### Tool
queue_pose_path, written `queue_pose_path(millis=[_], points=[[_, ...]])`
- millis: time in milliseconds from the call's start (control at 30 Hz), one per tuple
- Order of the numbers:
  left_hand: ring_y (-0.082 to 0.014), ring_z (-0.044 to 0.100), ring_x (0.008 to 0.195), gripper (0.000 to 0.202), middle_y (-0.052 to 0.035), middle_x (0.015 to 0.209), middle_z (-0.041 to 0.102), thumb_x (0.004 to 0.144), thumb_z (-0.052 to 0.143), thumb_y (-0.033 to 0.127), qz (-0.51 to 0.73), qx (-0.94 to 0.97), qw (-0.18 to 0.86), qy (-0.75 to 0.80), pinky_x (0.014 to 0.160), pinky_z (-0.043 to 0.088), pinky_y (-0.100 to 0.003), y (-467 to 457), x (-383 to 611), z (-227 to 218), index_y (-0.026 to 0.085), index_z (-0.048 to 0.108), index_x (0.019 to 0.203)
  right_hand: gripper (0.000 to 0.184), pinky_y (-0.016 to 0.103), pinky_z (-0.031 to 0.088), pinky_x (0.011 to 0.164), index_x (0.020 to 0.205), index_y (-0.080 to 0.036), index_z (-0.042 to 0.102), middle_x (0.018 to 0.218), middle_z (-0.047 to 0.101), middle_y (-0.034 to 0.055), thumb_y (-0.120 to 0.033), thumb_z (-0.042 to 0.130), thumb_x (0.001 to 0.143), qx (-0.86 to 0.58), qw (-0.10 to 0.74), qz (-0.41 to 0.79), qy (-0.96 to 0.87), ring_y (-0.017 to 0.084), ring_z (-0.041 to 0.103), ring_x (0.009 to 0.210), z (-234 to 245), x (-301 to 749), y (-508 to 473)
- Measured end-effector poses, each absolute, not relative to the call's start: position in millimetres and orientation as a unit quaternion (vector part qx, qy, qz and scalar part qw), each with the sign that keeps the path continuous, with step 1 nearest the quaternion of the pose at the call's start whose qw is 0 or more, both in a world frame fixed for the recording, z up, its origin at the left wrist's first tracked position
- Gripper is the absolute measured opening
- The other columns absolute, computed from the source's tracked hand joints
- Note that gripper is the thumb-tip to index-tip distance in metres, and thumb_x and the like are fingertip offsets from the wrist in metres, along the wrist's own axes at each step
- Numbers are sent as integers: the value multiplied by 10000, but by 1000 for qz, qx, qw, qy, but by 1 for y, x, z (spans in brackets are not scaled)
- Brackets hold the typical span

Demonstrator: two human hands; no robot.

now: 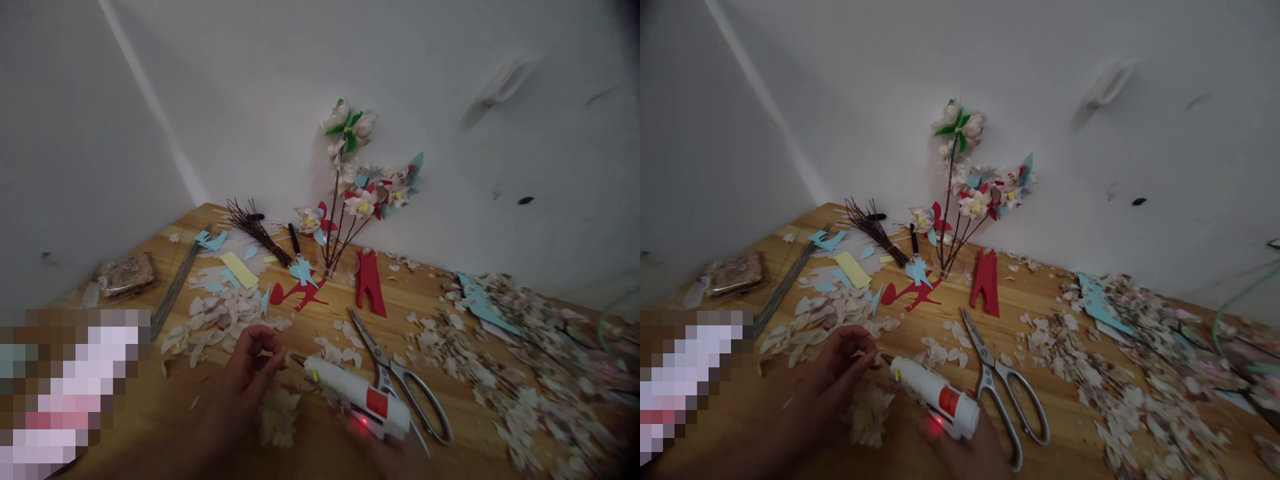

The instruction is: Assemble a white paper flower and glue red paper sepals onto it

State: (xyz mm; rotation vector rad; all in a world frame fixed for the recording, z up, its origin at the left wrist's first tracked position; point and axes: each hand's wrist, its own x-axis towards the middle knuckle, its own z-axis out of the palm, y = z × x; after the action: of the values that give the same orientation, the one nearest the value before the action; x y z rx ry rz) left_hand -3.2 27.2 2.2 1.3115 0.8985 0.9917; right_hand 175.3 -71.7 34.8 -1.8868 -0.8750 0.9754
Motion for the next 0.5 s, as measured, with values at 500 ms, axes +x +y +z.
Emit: queue_pose_path(millis=[500], points=[[-110, 526, 727, 121, 39, 814, 521, 852, 506, 317, 426, 575, 580, 389, 653, 433, -229, 28, -4, 1, 270, 459, 953, 464, 314, 552, 734, 843, -227, 730, 862, 750, 59, -609, 638, 596, -750, 385, 363, -397, 279, 684, 831, 34, 178, -71]])
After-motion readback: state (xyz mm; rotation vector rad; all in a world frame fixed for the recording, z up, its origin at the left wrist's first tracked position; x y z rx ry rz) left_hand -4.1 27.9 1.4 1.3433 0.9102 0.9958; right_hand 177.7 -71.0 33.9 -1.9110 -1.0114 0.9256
